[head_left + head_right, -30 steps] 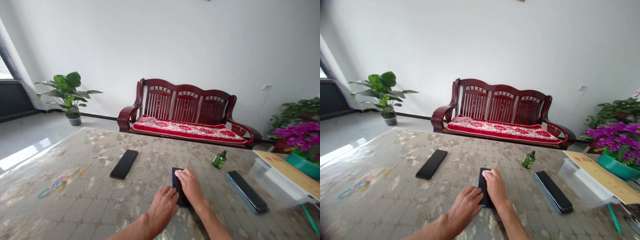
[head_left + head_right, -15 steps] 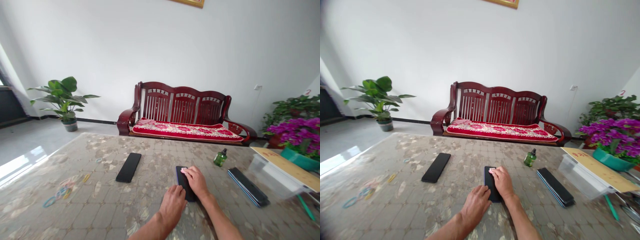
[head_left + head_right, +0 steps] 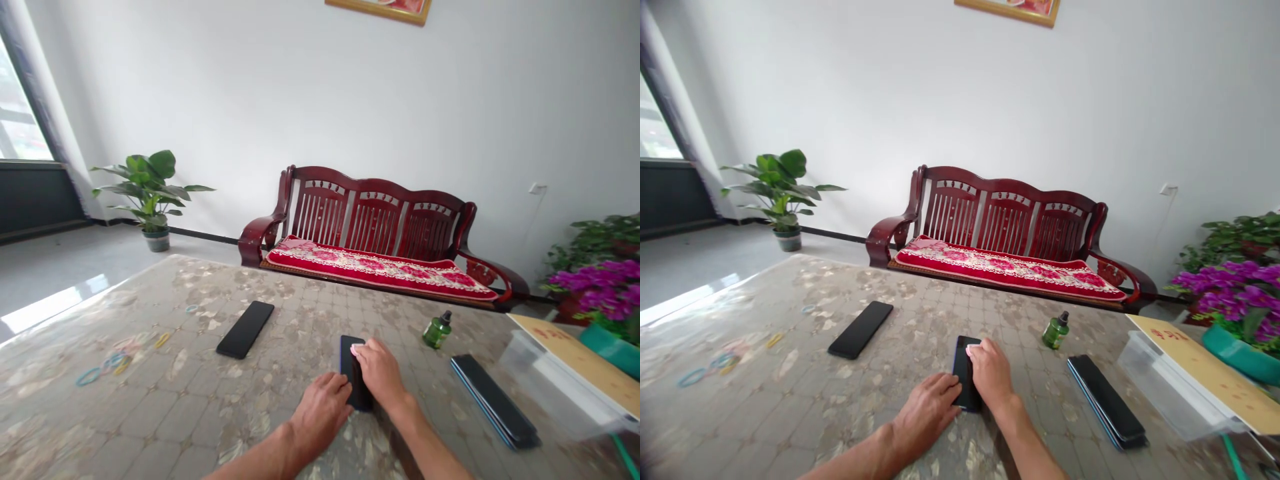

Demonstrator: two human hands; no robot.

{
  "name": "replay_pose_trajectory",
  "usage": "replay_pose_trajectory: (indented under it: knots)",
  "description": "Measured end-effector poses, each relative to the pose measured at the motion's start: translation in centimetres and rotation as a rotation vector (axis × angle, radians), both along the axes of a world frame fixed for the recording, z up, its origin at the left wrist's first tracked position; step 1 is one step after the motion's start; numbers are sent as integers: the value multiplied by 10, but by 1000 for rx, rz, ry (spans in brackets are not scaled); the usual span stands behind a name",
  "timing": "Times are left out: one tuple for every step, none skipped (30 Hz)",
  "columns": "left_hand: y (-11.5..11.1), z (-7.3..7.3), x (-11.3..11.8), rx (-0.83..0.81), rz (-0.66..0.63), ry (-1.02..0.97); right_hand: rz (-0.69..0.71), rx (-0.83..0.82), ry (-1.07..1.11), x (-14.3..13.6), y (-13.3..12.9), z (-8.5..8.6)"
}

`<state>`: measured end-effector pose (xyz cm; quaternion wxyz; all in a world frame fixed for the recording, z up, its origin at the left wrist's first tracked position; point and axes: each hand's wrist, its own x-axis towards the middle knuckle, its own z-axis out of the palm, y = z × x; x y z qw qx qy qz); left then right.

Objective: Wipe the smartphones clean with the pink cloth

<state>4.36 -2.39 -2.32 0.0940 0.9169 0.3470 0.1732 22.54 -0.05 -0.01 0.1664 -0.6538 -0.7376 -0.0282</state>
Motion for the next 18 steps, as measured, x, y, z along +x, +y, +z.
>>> replay_pose_trajectory:
  knots:
    - [0,1,-1,-4,2,-6,24,7,2,0,-6,-1]
    - [0,2,-1,-9,1,-12,42,14,6,-1,-10,-2]
    - [-1,3,-2,-12,-3,-18,52,19,10,-1,-13,-3]
    - [-1,4,-2,-14,-6,-21,52,21,12,-1,-13,-3]
    - [0,4,-2,-13,-9,-24,45,19,10,0,-12,-2]
    - [0,5,-3,-12,-13,-24,33,16,4,0,-9,-1]
    - [0,5,-4,-10,-18,-24,17,11,-5,0,-6,0]
    - [1,5,-4,-7,-23,-26,0,8,-13,1,-3,1]
    - [2,4,-5,-3,-28,-30,-15,7,-18,1,0,1]
    - [2,3,-5,0,-36,-34,-26,8,-19,1,0,2]
    - [3,2,-6,3,-42,-37,-31,10,-18,0,-1,1]
    - [4,0,-6,5,-48,-39,-26,13,-16,0,-4,1]
    - [5,-2,-6,6,-51,-39,-12,19,-16,-2,-8,0]
    - [5,-4,-6,6,-53,-37,7,24,-19,-3,-13,-1]
    - [5,-5,-6,5,-53,-34,28,28,-25,-4,-17,-1]
    - [6,-6,-5,5,-51,-31,48,30,-31,-6,-19,-1]
    - [6,-7,-5,4,-48,-29,61,29,-36,-7,-20,-1]
    - [6,-8,-5,4,-47,-27,64,24,-40,-8,-18,0]
